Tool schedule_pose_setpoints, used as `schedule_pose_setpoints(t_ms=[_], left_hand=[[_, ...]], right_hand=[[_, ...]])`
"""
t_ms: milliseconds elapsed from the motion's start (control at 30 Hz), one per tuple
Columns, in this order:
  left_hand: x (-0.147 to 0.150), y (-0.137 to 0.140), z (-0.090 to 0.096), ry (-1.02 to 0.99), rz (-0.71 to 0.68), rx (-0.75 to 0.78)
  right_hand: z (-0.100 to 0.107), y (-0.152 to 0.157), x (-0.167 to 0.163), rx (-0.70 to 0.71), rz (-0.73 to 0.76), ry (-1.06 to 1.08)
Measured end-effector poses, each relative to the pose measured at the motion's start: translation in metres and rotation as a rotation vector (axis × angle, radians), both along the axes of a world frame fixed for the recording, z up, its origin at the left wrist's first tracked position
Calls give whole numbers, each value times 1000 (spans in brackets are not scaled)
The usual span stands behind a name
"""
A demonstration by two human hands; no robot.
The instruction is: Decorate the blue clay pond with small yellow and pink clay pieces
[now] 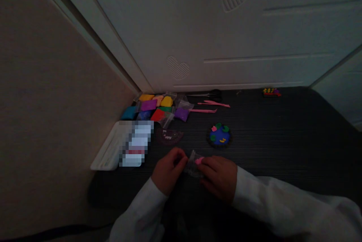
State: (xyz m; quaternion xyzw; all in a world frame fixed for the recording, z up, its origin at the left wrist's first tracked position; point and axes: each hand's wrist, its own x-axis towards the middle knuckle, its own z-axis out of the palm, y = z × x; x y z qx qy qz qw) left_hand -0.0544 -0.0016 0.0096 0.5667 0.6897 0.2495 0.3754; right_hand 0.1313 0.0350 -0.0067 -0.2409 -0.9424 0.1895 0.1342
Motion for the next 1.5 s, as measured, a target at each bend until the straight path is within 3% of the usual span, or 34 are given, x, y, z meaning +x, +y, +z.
schedule_pose_setpoints(t_ms=[300,467,667,767,933,1200,1367,1500], left_hand=[[11,-1,5,-287,-87,-62],[11,-2,4,-404,17,-75],[6,-5,6,-679,114,-98],[5,-9,7,-793,155,-115],[5,-14,10,-918,178,-107],[5,-19,17,-807,195,-71],[0,-16,15,-695,214,-96],[-1,-16,7,-805,230,-140]], right_hand=[[-3,4,0,-78,34,35],[-7,6,2,-114,47,136],[2,7,2,-275,-184,248],[9,8,0,-440,-162,222],[9,8,-6,-891,-215,329],[8,9,-7,-1326,-184,351],[11,10,-6,-1317,-120,555],[11,10,-5,-1262,-94,600]])
